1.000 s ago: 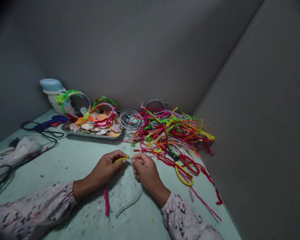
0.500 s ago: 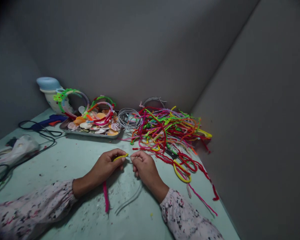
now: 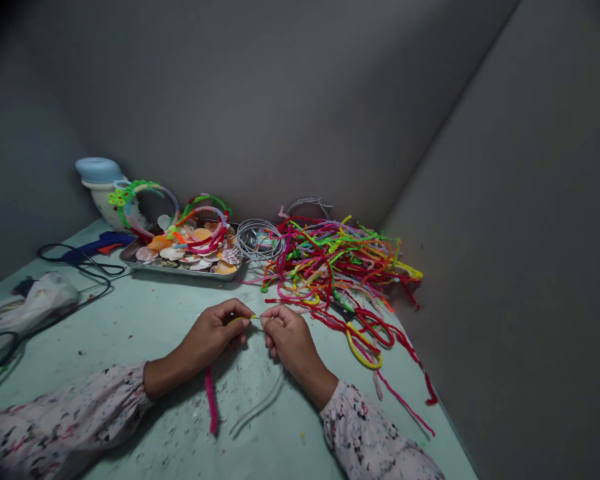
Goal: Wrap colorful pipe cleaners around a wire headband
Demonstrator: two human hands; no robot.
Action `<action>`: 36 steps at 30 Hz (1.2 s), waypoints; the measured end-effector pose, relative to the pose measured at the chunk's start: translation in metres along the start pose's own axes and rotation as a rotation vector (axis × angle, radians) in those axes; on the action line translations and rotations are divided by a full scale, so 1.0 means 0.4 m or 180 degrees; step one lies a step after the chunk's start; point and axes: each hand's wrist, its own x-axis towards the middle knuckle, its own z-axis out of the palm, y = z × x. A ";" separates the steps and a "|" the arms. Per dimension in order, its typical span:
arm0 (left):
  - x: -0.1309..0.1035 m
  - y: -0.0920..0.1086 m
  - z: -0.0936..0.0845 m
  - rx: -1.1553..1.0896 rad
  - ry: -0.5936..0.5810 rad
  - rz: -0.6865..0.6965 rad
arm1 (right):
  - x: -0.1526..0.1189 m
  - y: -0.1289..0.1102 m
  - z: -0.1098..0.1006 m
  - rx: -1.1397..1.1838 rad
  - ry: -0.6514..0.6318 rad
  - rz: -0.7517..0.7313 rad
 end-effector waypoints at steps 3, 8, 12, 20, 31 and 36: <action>0.000 -0.002 0.002 -0.0021 0.0014 -0.0007 | 0.001 -0.001 0.000 -0.0016 -0.0001 0.0026; 0.002 -0.011 0.005 -0.0160 0.0030 0.0076 | 0.002 -0.001 -0.001 -0.0009 0.0021 0.0044; 0.003 -0.012 0.005 -0.0263 0.0002 0.0045 | 0.002 0.001 -0.003 0.0003 0.0028 0.0032; -0.002 0.002 0.002 -0.0207 -0.0038 -0.0080 | 0.002 0.006 -0.004 0.0006 0.0013 0.0010; -0.007 0.014 0.003 -0.0292 -0.0093 -0.0116 | 0.002 0.000 -0.002 -0.0002 0.0012 0.0054; -0.003 0.011 0.002 -0.0710 -0.0126 -0.0180 | 0.000 0.002 -0.004 -0.0022 0.0001 0.0020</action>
